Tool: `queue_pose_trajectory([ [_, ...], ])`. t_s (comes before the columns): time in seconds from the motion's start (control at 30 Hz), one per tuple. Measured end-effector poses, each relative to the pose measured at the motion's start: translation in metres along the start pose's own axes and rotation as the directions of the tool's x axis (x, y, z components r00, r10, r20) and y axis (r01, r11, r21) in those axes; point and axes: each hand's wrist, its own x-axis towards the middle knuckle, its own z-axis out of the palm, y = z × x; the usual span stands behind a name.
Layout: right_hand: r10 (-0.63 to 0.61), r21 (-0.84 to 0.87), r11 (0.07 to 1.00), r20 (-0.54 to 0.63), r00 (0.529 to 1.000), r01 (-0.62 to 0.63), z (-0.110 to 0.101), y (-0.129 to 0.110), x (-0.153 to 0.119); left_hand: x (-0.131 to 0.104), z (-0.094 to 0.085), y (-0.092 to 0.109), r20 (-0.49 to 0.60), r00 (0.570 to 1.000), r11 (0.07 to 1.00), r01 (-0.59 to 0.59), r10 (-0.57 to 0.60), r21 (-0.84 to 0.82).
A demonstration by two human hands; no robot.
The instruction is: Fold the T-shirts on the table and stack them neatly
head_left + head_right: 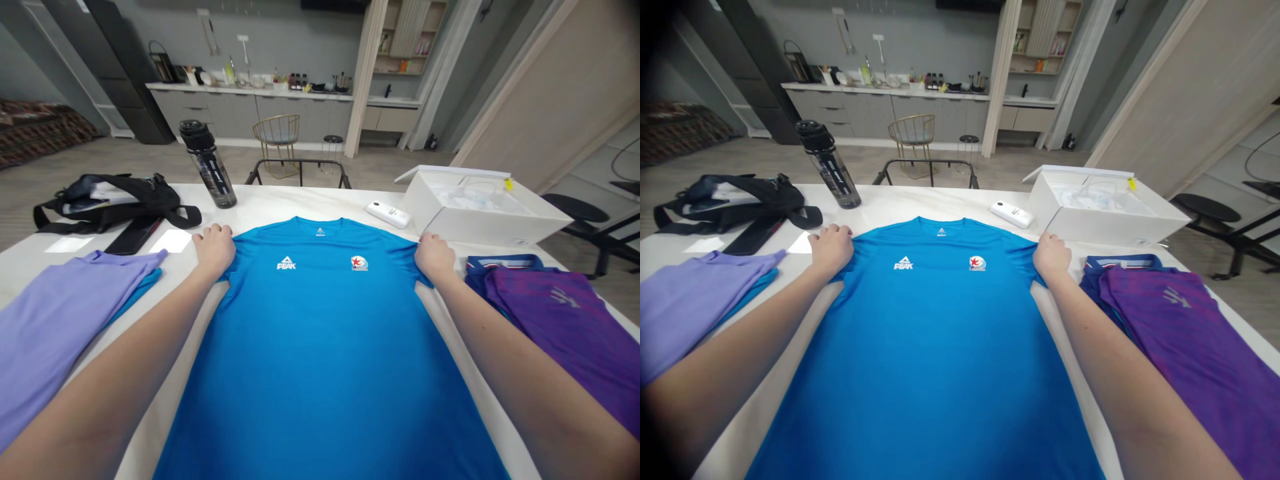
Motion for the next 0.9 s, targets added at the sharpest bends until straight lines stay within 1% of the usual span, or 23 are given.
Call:
queue_pose_trajectory([
  [0.07, -0.12, 0.073, 0.99, -0.051, 0.991, 0.123, -0.008, -0.023, 0.003, 0.004, -0.006, 0.019, -0.026, 0.995, 0.995, -0.097, 0.096, -0.031],
  [0.13, -0.255, 0.177, 0.949, -0.055, 0.965, 0.261, -0.013, -0.055, 0.01, 0.013, -0.011, 0.045, -0.004, 0.973, 0.969, -0.23, 0.231, -0.086],
  [0.17, -0.287, 0.222, 0.931, -0.047, 0.957, 0.29, -0.014, -0.073, 0.015, 0.019, -0.012, 0.06, 0.009, 0.961, 0.956, -0.273, 0.276, -0.11],
  [0.2, -0.296, 0.251, 0.922, -0.038, 0.954, 0.296, -0.014, -0.092, 0.02, 0.025, -0.012, 0.074, 0.019, 0.957, 0.95, -0.283, 0.288, -0.129],
  [0.27, -0.318, 0.264, 0.913, -0.011, 0.948, 0.31, -0.012, -0.124, 0.031, 0.039, -0.009, 0.099, 0.055, 0.966, 0.958, -0.241, 0.252, -0.156],
  [0.3, -0.314, 0.257, 0.918, 0.012, 0.949, 0.301, -0.009, -0.137, 0.037, 0.046, -0.005, 0.108, 0.088, 0.97, 0.963, -0.21, 0.227, -0.167],
  [0.37, -0.299, 0.232, 0.932, 0.062, 0.952, 0.278, -0.003, -0.155, 0.047, 0.06, 0.003, 0.12, 0.16, 0.969, 0.97, -0.158, 0.188, -0.185],
  [0.43, -0.291, 0.212, 0.941, 0.099, 0.952, 0.265, 0.002, -0.164, 0.056, 0.072, 0.013, 0.123, 0.2, 0.963, 0.969, -0.14, 0.181, -0.203],
  [0.5, -0.295, 0.206, 0.94, 0.093, 0.951, 0.272, 0.007, -0.168, 0.064, 0.081, 0.02, 0.123, 0.193, 0.963, 0.965, -0.141, 0.186, -0.223],
  [0.63, -0.251, 0.201, 0.948, 0.001, 0.968, 0.245, 0.017, -0.174, 0.075, 0.094, 0.03, 0.126, 0.09, 0.985, 0.955, -0.115, 0.145, -0.273],
  [0.7, -0.215, 0.202, 0.956, -0.017, 0.977, 0.214, 0.021, -0.178, 0.077, 0.097, 0.032, 0.129, 0.051, 0.99, 0.949, -0.111, 0.132, -0.296],
  [0.77, -0.189, 0.211, 0.959, -0.024, 0.982, 0.19, 0.025, -0.182, 0.074, 0.095, 0.032, 0.13, 0.037, 0.989, 0.939, -0.127, 0.146, -0.32],
  [0.83, -0.184, 0.225, 0.955, -0.057, 0.981, 0.192, 0.025, -0.185, 0.067, 0.09, 0.031, 0.122, 0.025, 0.988, 0.933, -0.137, 0.154, -0.334],
  [0.9, -0.206, 0.236, 0.944, -0.113, 0.972, 0.228, 0.023, -0.19, 0.056, 0.083, 0.028, 0.103, 0.038, 0.991, 0.94, -0.111, 0.13, -0.322],
])
